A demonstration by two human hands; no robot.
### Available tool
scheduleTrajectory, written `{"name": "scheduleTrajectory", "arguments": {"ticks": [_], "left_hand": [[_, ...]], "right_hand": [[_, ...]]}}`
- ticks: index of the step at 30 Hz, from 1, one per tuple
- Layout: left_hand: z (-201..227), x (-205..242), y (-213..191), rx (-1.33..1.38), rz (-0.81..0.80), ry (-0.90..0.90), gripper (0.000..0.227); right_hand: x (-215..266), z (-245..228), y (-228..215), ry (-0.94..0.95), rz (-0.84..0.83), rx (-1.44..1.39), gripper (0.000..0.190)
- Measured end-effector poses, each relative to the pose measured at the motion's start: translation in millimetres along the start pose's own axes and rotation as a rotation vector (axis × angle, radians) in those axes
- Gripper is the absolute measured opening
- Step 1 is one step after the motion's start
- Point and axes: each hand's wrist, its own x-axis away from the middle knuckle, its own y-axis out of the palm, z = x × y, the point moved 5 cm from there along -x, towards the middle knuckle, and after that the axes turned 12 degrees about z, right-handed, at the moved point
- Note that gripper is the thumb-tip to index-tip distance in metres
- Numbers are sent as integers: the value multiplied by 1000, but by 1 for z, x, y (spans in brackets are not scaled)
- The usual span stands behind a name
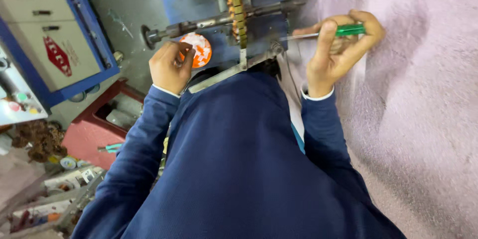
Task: The person inserts small white insulating pieces into slots on a rotating cylindrical stator core mounted on a bench machine. They use a green-handled screwdriver to push and adjust the pieces into place while rotating the core with their left hand. The task continues repeatedly across the video.
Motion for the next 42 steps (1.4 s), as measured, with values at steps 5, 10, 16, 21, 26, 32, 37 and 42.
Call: {"name": "scheduleTrajectory", "arguments": {"ticks": [5,10,16,21,26,32,37,42], "left_hand": [[-79,38,8,-220,-75,-79,13],[-94,40,28,-156,-28,-61,15],[-86,28,38,-126,-5,57,23],[-93,31,39,-76,28,103,16],[-99,36,35,-93,67,126,4],[-57,30,9,165,73,-34,4],[12,20,-9,547,-86,-89,6],[59,8,-18,730,-162,-137,8]], "right_hand": [[36,12,11,232,-131,-80,32],[59,4,36,281,-282,-63,31],[68,-11,55,264,-400,9,28],[74,-21,59,269,-401,33,27],[83,-28,66,299,-356,21,26],[85,-38,84,221,-475,159,10],[86,-63,111,-70,-610,270,19],[83,-74,115,-79,-522,227,13]]}}
